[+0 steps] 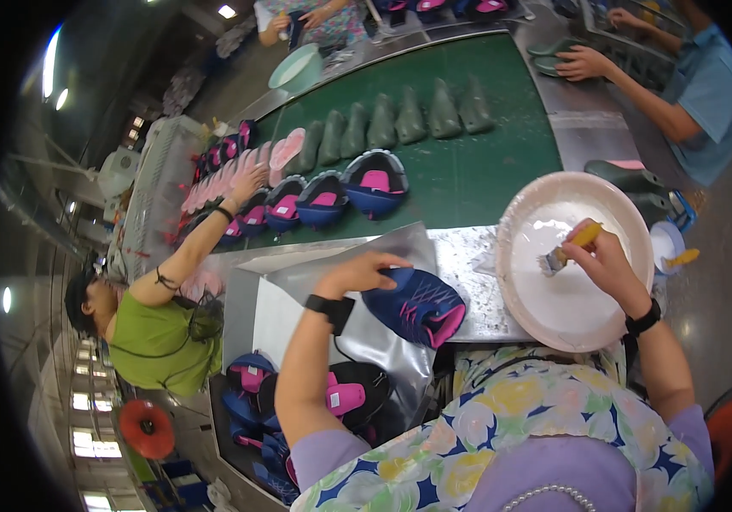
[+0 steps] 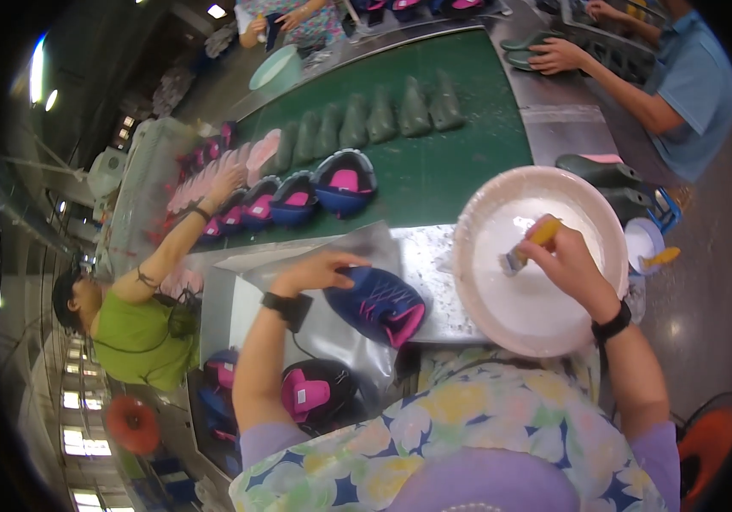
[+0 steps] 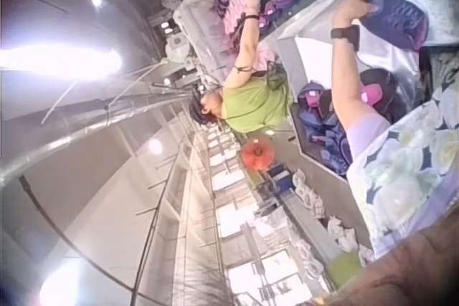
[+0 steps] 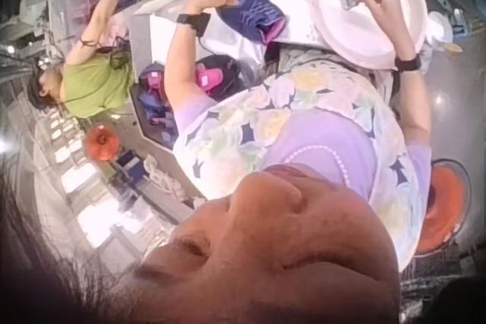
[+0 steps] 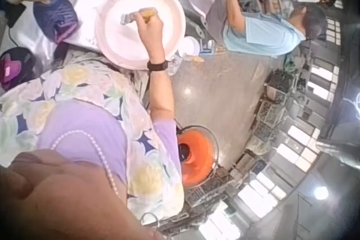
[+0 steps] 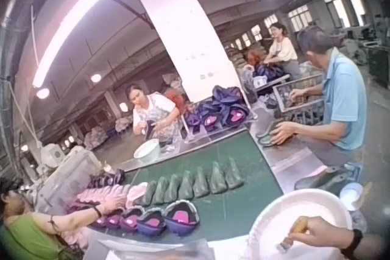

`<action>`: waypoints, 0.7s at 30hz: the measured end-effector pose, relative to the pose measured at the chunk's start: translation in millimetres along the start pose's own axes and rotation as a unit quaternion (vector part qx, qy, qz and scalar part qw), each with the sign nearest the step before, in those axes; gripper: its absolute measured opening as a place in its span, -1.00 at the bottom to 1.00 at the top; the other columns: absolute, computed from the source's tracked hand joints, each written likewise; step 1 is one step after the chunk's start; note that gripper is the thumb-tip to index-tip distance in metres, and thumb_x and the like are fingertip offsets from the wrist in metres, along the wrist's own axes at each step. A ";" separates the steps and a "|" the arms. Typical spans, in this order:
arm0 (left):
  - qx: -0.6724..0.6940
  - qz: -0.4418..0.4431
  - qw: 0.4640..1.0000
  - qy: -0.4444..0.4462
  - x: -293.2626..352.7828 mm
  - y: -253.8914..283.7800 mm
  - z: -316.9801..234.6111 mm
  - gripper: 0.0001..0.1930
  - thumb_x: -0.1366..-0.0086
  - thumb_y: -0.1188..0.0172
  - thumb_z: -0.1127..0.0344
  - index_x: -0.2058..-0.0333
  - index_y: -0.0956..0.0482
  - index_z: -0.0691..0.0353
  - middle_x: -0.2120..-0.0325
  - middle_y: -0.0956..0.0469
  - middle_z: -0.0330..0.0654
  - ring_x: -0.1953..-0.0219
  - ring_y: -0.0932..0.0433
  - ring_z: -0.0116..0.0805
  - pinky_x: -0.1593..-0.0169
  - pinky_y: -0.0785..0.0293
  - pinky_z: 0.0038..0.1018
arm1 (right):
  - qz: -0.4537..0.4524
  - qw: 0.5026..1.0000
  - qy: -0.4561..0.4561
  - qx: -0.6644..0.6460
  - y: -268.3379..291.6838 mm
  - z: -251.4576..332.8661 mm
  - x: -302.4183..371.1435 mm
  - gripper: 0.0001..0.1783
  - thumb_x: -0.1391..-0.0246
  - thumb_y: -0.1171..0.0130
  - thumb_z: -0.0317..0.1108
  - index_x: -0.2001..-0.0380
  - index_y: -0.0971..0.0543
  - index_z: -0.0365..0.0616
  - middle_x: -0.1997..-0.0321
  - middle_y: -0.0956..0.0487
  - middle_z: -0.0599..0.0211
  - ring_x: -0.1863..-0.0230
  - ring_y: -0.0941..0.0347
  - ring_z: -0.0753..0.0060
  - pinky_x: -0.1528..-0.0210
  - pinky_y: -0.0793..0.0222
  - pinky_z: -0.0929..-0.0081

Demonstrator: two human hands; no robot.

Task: Applying white glue to the interior sole area of a shoe upper using a brush.

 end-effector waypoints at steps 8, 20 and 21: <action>-0.157 -0.322 0.927 -0.111 -57.6 -46.3 41.8 -0.50 -0.12 -0.21 0.40 -0.11 -0.55 0.13 0.04 -0.52 0.05 -0.11 -0.42 0.10 -0.28 -0.27 -0.06 | -0.059 0.998 -0.035 -0.009 44.0 -37.2 4.1 -0.74 -0.14 -0.30 -0.26 0.34 -0.60 -0.29 0.52 -0.59 0.25 0.49 -0.52 0.42 0.40 -0.38 0.45; -0.205 -0.444 0.864 -0.122 28.3 6.6 -53.7 -0.60 -0.26 -0.19 0.36 -0.08 -0.48 0.25 -0.05 -0.52 0.02 -0.12 -0.48 -0.03 -0.13 -0.40 -0.19 | 0.229 0.945 0.159 0.173 -49.4 -7.2 30.4 -0.77 -0.09 -0.24 -0.31 0.25 -0.53 -0.23 0.31 -0.62 -0.02 0.24 -0.58 -0.15 0.18 -0.45 0.03; -0.357 -0.453 0.791 -0.206 41.2 1.6 -83.4 -0.55 -0.33 -0.14 0.29 -0.17 -0.45 0.27 -0.11 -0.51 0.02 -0.18 -0.46 -0.06 -0.19 -0.38 -0.21 | 0.224 0.944 0.144 0.193 -36.2 -11.7 26.2 -0.77 -0.06 -0.25 -0.33 0.26 -0.54 -0.22 0.28 -0.61 -0.01 0.20 -0.57 -0.14 0.13 -0.46 0.04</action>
Point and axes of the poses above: each hand's wrist, its own x-axis away from the middle knuckle, its own y-axis out of the back of the hand, z = x × y, the point moved 8 cm from there along -x, towards the middle knuckle
